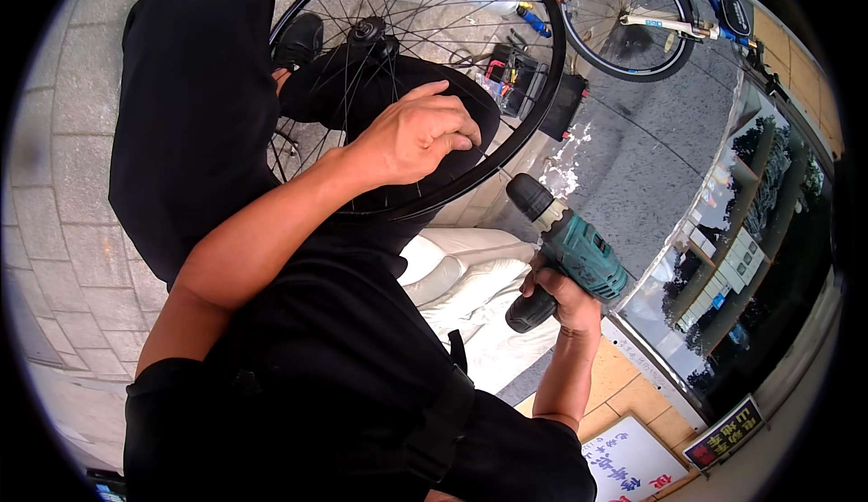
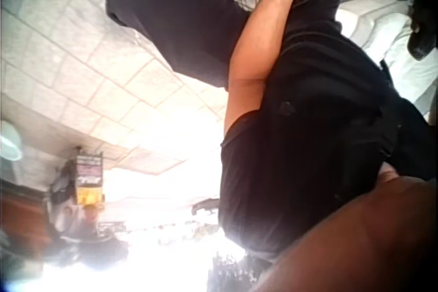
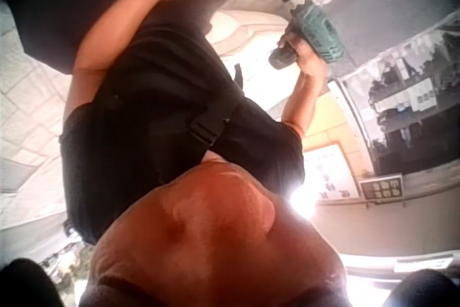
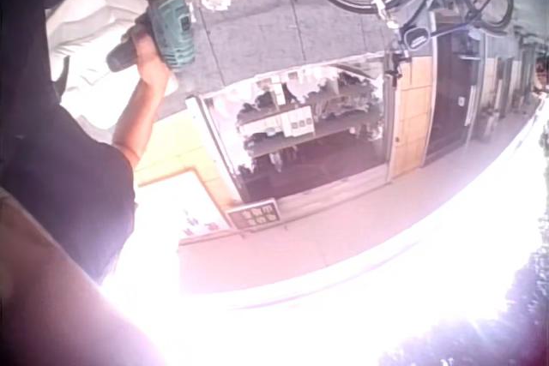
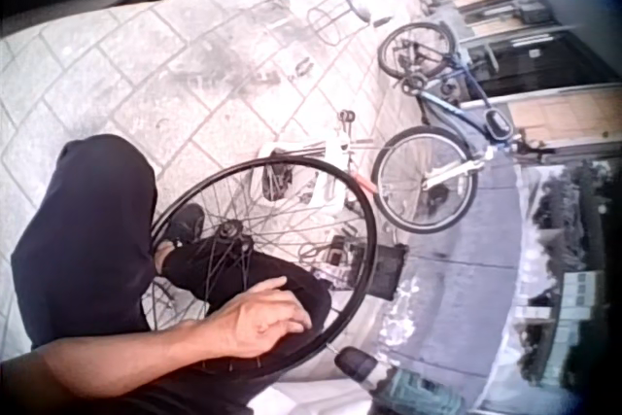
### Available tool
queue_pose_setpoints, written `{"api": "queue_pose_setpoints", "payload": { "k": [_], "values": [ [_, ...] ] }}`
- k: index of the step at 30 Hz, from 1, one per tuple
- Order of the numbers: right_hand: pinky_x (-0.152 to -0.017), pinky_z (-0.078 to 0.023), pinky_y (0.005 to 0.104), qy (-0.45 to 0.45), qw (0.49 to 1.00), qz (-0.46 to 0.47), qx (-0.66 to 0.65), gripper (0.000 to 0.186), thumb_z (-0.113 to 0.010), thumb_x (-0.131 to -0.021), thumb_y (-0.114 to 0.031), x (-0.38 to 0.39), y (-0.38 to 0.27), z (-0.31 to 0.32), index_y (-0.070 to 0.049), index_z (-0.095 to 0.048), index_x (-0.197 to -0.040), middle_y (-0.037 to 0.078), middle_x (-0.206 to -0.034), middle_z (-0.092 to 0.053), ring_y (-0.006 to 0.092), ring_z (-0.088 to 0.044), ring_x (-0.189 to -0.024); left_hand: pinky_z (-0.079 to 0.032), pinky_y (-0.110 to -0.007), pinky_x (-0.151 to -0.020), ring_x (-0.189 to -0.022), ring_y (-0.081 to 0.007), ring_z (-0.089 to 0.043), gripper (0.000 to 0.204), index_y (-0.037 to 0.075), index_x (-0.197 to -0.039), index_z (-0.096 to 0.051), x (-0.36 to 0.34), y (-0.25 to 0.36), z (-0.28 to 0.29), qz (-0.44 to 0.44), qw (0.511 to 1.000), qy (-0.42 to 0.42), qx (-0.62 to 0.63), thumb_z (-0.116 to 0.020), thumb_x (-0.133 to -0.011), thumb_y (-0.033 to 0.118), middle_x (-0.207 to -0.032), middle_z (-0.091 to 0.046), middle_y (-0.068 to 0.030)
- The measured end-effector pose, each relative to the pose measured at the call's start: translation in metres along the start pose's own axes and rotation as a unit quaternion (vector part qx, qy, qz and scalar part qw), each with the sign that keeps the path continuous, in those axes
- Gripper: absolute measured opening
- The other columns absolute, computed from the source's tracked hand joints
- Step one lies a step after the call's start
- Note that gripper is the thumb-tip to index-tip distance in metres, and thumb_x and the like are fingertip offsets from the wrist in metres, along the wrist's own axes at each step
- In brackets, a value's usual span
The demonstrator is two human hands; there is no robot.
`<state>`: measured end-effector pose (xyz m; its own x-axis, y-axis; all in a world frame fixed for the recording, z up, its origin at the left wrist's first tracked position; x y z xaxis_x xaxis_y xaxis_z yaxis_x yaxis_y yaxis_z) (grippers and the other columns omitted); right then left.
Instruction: The person uses a cordless drill to tighten or loosen spokes on a bicycle wheel held between their legs. They repeatedly reposition the wheel and apply the drill to different spoke nipples around the rim.
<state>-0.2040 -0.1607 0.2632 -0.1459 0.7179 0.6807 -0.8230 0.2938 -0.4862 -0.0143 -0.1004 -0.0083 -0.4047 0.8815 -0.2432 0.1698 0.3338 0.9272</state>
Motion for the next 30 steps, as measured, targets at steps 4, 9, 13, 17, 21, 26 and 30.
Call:
{"api": "queue_pose_setpoints", "payload": {
  "k": [4,9,13,17,21,26,30],
  "values": [
    [-0.065,-0.059,0.0394,0.002,1.0,0.0,-0.008,0.039,-0.069,-0.077,-0.004,0.0004,-0.001,-0.0032,0.003,-0.067,-0.115,0.01,-0.083,-0.067,0.0252,-0.068,-0.065,-0.037,-0.054,-0.126,-0.103,-0.0251,-0.073,0.009,0.006,-0.098,-0.076,0.0023,-0.0001,-0.0011,0.012,1.0,0.0,0.002,-0.068,-0.095,0.002,-0.099,-0.076,-0.0055],
    [-0.065,-0.059,0.0392,-0.008,1.0,-0.002,-0.01,0.037,-0.07,-0.078,-0.006,-0.0015,0.0014,0.0001,0.003,-0.066,-0.114,0.01,-0.082,-0.065,0.0248,-0.067,-0.064,-0.036,-0.055,-0.126,-0.103,-0.0254,-0.073,0.009,0.006,-0.098,-0.076,0.0021,-0.0008,-0.001,0.001,1.0,0.005,-0.001,-0.068,-0.095,0.002,-0.099,-0.076,-0.0056],
    [-0.065,-0.059,0.0391,-0.01,1.0,0.0,-0.017,0.037,-0.071,-0.079,-0.008,-0.001,0.005,0.0011,0.003,-0.066,-0.114,0.01,-0.082,-0.065,0.0249,-0.067,-0.065,-0.036,-0.056,-0.127,-0.103,-0.0258,-0.073,0.01,0.006,-0.099,-0.076,0.0032,-0.0003,-0.0013,0.007,1.0,0.003,0.006,-0.068,-0.095,0.002,-0.099,-0.076,-0.0055],
    [-0.065,-0.059,0.0391,-0.015,1.0,0.004,-0.016,0.037,-0.071,-0.079,-0.009,-0.0006,0.0051,0.0019,0.003,-0.066,-0.113,0.01,-0.083,-0.065,0.0251,-0.067,-0.064,-0.036,-0.056,-0.127,-0.103,-0.0259,-0.073,0.01,0.007,-0.099,-0.076,0.0038,-0.0008,-0.0016,0.005,1.0,0.006,0.003,-0.068,-0.095,0.002,-0.099,-0.076,-0.0052],
    [-0.065,-0.059,0.0388,-0.004,1.0,0.005,-0.014,0.035,-0.072,-0.078,-0.01,0.0003,0.004,-0.0033,0.003,-0.066,-0.11,0.01,-0.083,-0.066,0.0249,-0.067,-0.064,-0.035,-0.056,-0.127,-0.103,-0.0256,-0.073,0.01,0.007,-0.099,-0.076,0.006,-0.0004,-0.0009,0.013,1.0,0.0,0.006,-0.068,-0.095,0.002,-0.099,-0.076,-0.0049],
    [-0.065,-0.058,0.0384,-0.009,1.0,-0.001,-0.009,0.035,-0.073,-0.077,-0.011,-0.0003,0.0051,-0.0002,0.002,-0.066,-0.109,0.01,-0.083,-0.066,0.0246,-0.067,-0.064,-0.034,-0.056,-0.127,-0.104,-0.0251,-0.073,0.01,0.007,-0.099,-0.076,0.0051,0.0,-0.0022,0.013,1.0,0.002,0.0,-0.069,-0.095,0.003,-0.1,-0.076,-0.0048],
    [-0.065,-0.058,0.0382,0.002,1.0,0.002,-0.003,0.035,-0.073,-0.077,-0.011,-0.0003,0.0055,-0.001,0.002,-0.066,-0.109,0.01,-0.083,-0.065,0.0243,-0.066,-0.064,-0.034,-0.056,-0.128,-0.104,-0.0248,-0.073,0.009,0.007,-0.099,-0.076,0.0046,-0.001,-0.0029,0.004,1.0,0.005,-0.002,-0.069,-0.095,0.003,-0.1,-0.076,-0.0046]
  ]
}}
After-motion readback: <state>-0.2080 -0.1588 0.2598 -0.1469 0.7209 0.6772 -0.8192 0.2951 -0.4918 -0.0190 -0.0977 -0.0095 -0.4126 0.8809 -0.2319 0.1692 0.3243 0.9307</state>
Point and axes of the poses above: each hand's wrist, its own x-axis away from the middle knuckle, its own z-axis out of the back of the hand, y = z × x, the point moved 2 cm from there along -x, towards the middle knuckle
